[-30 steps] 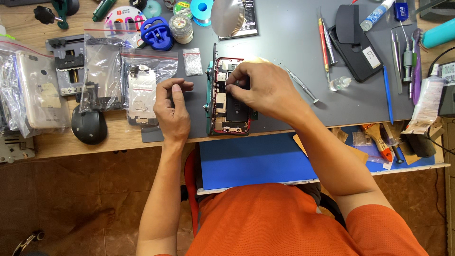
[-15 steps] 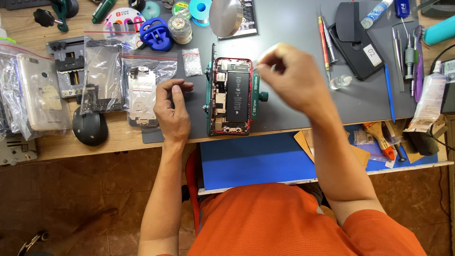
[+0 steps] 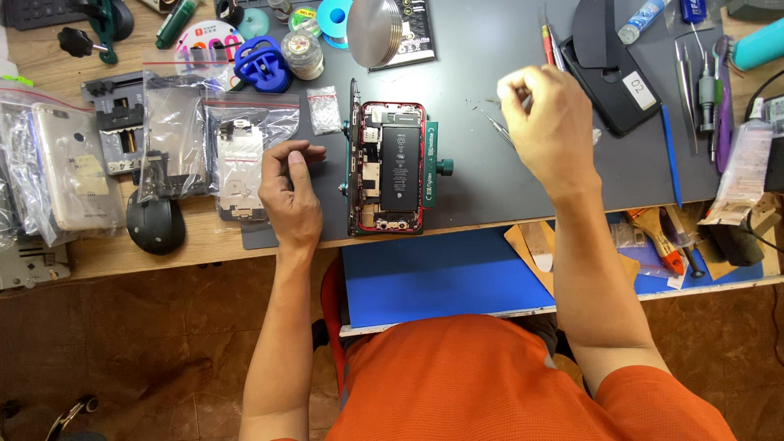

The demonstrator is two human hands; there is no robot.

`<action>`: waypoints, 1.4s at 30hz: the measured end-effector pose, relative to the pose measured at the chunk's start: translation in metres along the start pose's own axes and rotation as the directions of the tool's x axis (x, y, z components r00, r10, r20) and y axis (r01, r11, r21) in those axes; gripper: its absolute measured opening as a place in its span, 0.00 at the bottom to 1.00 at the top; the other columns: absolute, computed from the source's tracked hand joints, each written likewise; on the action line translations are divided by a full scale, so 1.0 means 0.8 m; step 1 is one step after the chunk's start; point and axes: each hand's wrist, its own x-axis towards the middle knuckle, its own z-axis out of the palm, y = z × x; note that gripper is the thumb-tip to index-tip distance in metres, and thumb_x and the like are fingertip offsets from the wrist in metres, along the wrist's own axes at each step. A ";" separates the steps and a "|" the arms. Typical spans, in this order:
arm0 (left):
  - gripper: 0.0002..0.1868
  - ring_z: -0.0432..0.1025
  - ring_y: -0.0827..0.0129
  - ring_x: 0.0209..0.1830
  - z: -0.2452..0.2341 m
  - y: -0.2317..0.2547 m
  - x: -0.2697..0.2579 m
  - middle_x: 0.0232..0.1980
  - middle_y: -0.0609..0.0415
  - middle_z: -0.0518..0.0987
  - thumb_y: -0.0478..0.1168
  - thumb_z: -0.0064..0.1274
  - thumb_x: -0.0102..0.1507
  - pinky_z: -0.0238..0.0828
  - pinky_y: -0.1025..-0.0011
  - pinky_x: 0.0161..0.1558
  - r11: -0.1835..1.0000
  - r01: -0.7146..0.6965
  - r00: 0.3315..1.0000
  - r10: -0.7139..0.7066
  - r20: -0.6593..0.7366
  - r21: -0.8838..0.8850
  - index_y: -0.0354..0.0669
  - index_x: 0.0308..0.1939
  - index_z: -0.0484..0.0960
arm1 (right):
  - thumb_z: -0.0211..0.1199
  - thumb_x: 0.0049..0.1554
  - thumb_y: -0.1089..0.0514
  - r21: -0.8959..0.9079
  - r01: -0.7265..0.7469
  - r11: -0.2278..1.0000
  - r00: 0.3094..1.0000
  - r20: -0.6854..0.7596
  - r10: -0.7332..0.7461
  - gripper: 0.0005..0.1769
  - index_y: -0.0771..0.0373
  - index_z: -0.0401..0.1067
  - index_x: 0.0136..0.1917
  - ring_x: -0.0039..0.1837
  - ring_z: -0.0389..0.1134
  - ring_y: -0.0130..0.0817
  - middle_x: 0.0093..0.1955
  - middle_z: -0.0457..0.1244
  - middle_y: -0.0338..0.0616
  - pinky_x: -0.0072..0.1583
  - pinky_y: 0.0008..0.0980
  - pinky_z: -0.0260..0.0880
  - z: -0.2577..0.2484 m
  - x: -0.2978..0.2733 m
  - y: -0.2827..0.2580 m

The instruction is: The person secures a smartphone in a green clamp and uses a screwdriver to remove screws from the internal frame. They then use tweezers to lift and remove small metal brackets and components from the phone's interior.

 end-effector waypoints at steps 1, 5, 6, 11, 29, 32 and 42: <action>0.12 0.80 0.61 0.48 0.000 -0.001 0.000 0.48 0.45 0.81 0.39 0.36 0.77 0.78 0.69 0.55 1.000 0.000 1.000 0.000 0.001 -0.006 0.37 0.54 0.74 | 0.63 0.70 0.61 0.115 0.060 0.992 0.998 -0.026 -0.057 0.07 0.62 0.77 0.48 0.45 0.65 0.39 0.43 0.68 0.42 0.50 0.40 0.64 -0.011 0.004 -0.016; 0.12 0.80 0.61 0.48 0.001 0.000 0.001 0.47 0.45 0.82 0.39 0.36 0.77 0.78 0.69 0.55 1.000 -0.004 1.000 0.004 0.001 0.004 0.37 0.54 0.74 | 0.42 0.73 0.37 0.658 -0.119 0.744 0.976 0.214 -0.033 0.31 0.60 0.69 0.40 0.53 0.74 0.35 0.40 0.64 0.42 0.52 0.30 0.66 -0.038 0.004 -0.074; 0.12 0.80 0.61 0.48 0.000 -0.005 0.001 0.47 0.45 0.82 0.39 0.36 0.77 0.78 0.69 0.55 1.000 -0.003 1.000 0.003 0.000 0.004 0.37 0.54 0.74 | 0.42 0.73 0.37 0.657 -0.119 0.745 0.976 0.215 -0.034 0.31 0.60 0.69 0.40 0.53 0.74 0.35 0.40 0.64 0.42 0.52 0.30 0.66 -0.034 0.003 -0.083; 0.10 0.80 0.66 0.46 -0.003 -0.014 0.003 0.43 0.49 0.84 0.36 0.38 0.77 0.77 0.66 0.54 0.999 -0.052 0.999 0.052 -0.010 0.016 0.40 0.53 0.77 | 0.39 0.75 0.41 0.722 0.122 0.681 0.897 0.213 -0.387 0.34 0.55 0.66 0.32 0.32 0.60 0.37 0.25 0.56 0.41 0.45 0.37 0.68 -0.012 0.015 -0.125; 0.11 0.81 0.65 0.45 -0.005 -0.014 0.007 0.43 0.49 0.84 0.38 0.37 0.77 0.77 0.64 0.54 1.000 -0.027 1.000 0.027 0.000 0.006 0.41 0.52 0.77 | 0.42 0.75 0.51 0.635 0.504 0.586 0.716 0.073 -0.695 0.29 0.55 0.60 0.31 0.31 0.61 0.42 0.25 0.54 0.39 0.40 0.37 0.66 0.029 0.035 -0.131; 0.11 0.81 0.65 0.45 -0.005 -0.013 0.008 0.43 0.49 0.84 0.38 0.37 0.77 0.77 0.64 0.54 0.999 -0.031 1.000 0.031 0.003 0.019 0.41 0.52 0.77 | 0.41 0.75 0.49 0.545 0.571 0.614 0.671 0.122 -0.732 0.28 0.57 0.62 0.33 0.33 0.64 0.44 0.26 0.56 0.43 0.40 0.38 0.69 0.015 0.033 -0.139; 0.11 0.81 0.66 0.47 -0.004 -0.014 0.006 0.44 0.51 0.84 0.38 0.37 0.78 0.76 0.65 0.55 0.999 -0.023 1.000 0.023 0.013 0.034 0.42 0.53 0.77 | 0.31 0.74 0.41 0.595 0.086 0.799 0.807 0.429 -0.407 0.36 0.55 0.61 0.30 0.31 0.62 0.39 0.23 0.56 0.42 0.42 0.38 0.67 -0.010 0.054 -0.167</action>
